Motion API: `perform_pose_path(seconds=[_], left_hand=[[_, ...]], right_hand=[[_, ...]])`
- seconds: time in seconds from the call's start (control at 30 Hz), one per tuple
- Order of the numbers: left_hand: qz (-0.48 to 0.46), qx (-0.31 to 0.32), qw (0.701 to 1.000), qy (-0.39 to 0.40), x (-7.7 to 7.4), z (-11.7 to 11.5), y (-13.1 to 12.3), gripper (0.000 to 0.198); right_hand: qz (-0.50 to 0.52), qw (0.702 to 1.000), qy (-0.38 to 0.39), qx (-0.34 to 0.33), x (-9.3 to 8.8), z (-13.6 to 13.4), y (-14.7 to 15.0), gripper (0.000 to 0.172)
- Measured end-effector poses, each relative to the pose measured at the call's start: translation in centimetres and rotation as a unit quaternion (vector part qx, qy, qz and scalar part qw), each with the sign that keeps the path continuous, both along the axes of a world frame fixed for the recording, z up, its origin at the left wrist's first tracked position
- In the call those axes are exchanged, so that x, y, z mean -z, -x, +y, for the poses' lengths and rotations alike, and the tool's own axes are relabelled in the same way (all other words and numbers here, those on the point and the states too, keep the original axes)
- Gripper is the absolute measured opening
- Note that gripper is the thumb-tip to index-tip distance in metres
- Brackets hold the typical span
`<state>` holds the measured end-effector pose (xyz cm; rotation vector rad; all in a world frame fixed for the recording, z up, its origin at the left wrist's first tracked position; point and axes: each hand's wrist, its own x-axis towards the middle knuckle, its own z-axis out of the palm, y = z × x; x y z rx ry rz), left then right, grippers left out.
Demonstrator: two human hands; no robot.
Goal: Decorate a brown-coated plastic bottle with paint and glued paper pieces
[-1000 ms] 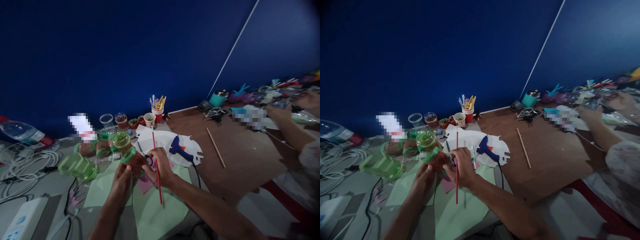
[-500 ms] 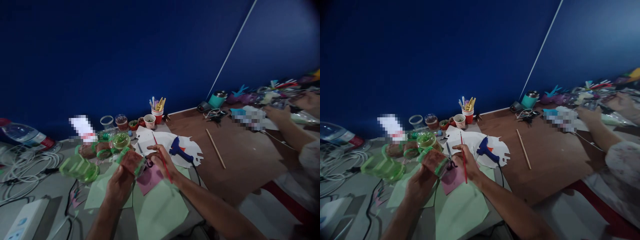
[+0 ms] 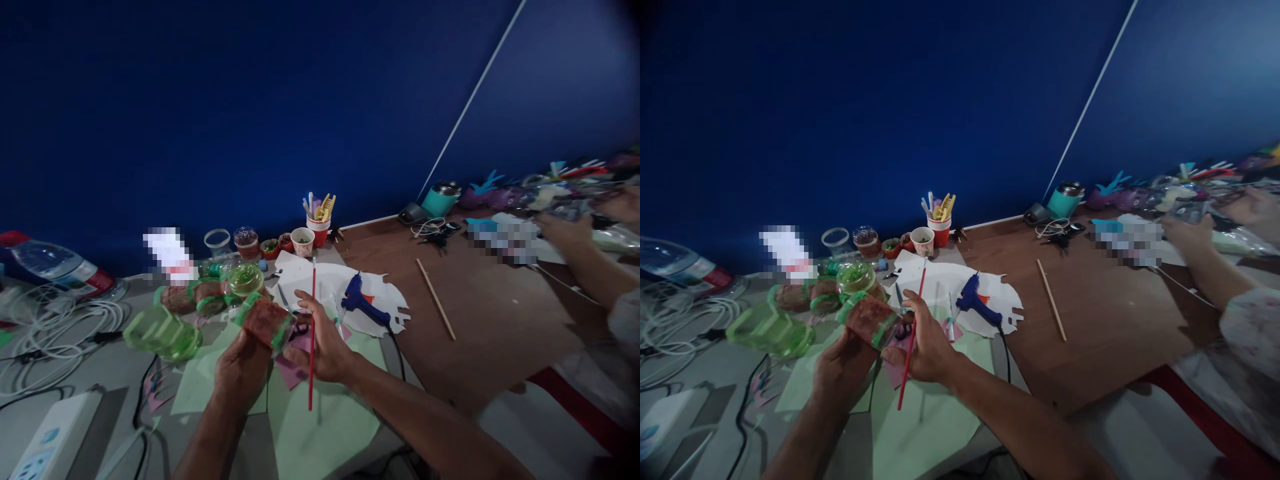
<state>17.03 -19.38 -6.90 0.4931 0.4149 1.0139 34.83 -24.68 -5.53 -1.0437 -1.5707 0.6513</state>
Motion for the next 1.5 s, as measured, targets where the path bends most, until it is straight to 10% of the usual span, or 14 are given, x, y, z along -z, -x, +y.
perform_pose_path(seconds=[0.7, 0.9, 1.07, 1.5], left_hand=[[0.121, -0.038, 0.992, -0.011, -0.7, -0.9, -0.8, 0.042], [0.102, -0.050, 0.993, -0.034, -1.1, -0.5, -0.8, 0.042], [0.117, -0.071, 0.990, -0.020, -0.6, -0.4, -0.6, 0.035], [0.134, -0.081, 0.988, 0.000, -0.8, 0.1, -0.2, 0.040]], right_hand=[[-0.077, 0.992, -0.063, 0.078, -0.1, 0.1, 0.5, 0.067], [0.194, 0.971, -0.052, 0.133, -1.5, 0.9, -2.0, 0.028], [0.417, 0.901, 0.039, 0.111, -3.2, 2.3, -4.8, 0.045], [0.468, 0.868, 0.158, 0.042, -2.2, 3.3, -5.4, 0.048]])
